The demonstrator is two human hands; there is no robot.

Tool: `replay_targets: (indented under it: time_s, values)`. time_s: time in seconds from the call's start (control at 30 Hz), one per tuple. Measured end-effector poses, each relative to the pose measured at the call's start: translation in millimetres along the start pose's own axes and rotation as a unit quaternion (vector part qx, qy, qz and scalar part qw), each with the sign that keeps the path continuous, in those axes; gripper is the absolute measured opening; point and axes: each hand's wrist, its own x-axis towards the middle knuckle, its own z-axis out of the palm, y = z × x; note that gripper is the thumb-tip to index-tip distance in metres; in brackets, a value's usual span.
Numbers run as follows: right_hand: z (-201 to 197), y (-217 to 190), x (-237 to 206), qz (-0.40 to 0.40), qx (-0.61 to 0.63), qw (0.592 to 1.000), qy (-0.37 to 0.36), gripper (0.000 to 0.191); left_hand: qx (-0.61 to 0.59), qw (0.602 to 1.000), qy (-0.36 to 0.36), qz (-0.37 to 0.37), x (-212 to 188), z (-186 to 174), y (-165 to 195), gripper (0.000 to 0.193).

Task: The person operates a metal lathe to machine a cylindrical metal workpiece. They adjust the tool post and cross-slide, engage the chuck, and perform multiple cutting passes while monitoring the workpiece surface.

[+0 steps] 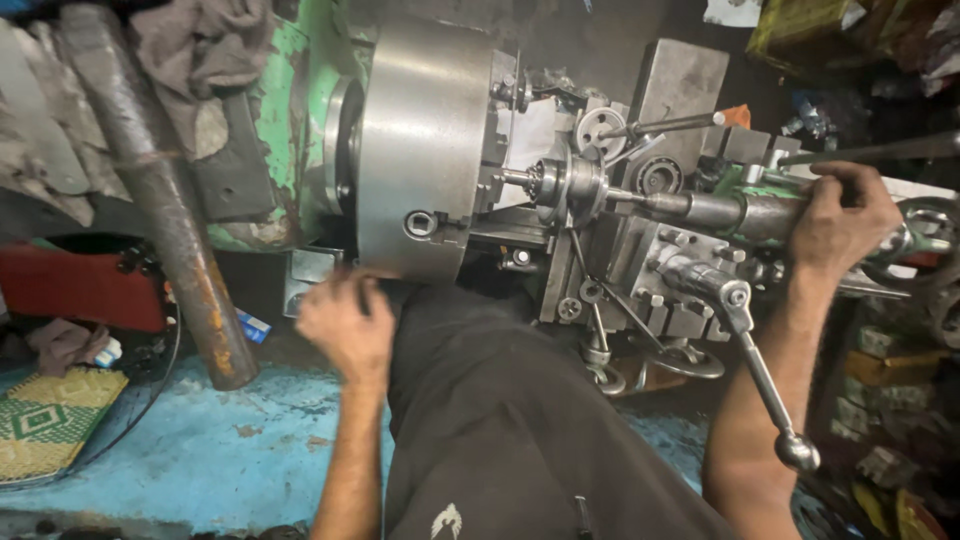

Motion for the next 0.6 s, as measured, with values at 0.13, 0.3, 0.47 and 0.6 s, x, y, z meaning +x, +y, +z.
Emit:
replay_targets:
  time_s: [0.13,0.3,0.47,0.6]
  values:
    - [0.0,-8.0,2.0,-0.012,-0.01,1.0,0.004,0.029,0.03,0.998,0.038,-0.047,10.5,-7.9,-26.8,0.036]
    - [-0.8,-13.5,2.5,-0.015,-0.033,0.999,0.011,0.03,-0.171,0.97,0.055,-0.166,16.8,12.7,-80.0,0.027]
    - [0.2,-15.4,3.0,0.002,-0.022,1.0,0.015,0.031,-0.102,0.991,0.014,-0.086,17.2,25.3,-111.1,0.027]
    - [0.5,-13.5,2.2,-0.027,-0.038,0.999,0.019,0.031,-0.129,0.988,-0.015,-0.086,17.2,22.6,-112.1,0.035]
